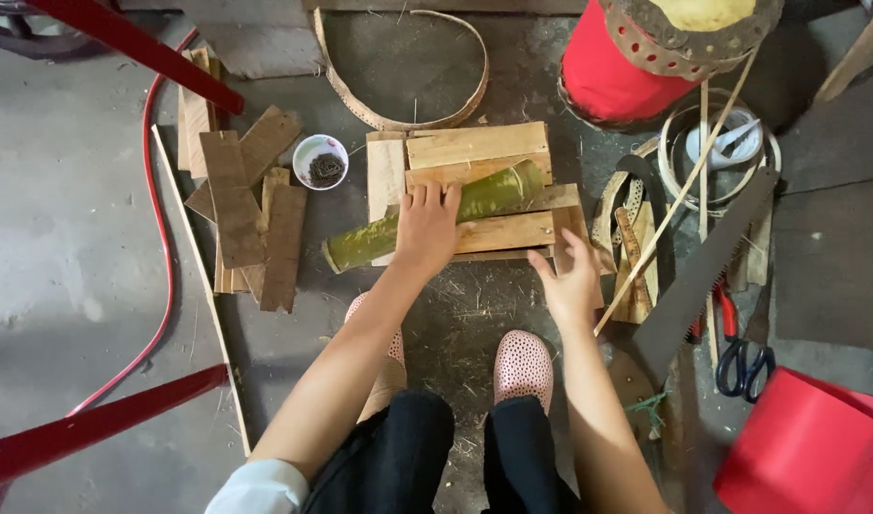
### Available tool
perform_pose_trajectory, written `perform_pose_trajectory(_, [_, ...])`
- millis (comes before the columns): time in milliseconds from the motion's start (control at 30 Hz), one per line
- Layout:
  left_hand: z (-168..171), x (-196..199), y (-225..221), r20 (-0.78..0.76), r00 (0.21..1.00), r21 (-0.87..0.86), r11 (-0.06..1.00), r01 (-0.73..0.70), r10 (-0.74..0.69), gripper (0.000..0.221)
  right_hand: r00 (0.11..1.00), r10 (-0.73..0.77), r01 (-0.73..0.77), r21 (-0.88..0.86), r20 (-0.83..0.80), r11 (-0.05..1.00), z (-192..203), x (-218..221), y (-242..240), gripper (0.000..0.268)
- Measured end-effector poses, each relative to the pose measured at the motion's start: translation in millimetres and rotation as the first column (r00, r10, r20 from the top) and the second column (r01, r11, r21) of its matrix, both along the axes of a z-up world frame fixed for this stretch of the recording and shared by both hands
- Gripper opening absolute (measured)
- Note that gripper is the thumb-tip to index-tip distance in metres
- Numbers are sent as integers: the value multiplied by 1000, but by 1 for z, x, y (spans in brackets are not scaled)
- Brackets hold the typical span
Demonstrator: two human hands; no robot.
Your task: Sawing a piece of green bamboo using a hand saw on a wooden support.
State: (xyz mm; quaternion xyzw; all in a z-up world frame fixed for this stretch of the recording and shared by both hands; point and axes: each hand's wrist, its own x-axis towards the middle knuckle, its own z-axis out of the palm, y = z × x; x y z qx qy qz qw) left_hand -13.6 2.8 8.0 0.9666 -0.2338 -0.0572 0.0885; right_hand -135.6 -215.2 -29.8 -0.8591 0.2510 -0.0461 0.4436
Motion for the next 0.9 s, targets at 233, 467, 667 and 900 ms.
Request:
perform_pose_trajectory(233, [10,1,-2,-87,996,65,998,-8,14,61,964,-73,171,-385,256,907,-10,-127,-27,34])
perform_pose_trajectory(467, [20,12,-6,-260,966,144,989,31,7,76,972,-170,104,-346,-164,932,2,-256,-34,32])
perform_pose_trajectory(667, [18,4,-6,-222,975,141,990,8,24,76,989,-117,67,-439,-88,896,-4,-290,-46,36])
perform_pose_trajectory(900, [31,4,-10,-288,957,180,983,21,32,75,919,-189,94,-274,-346,957,35,-229,-25,44])
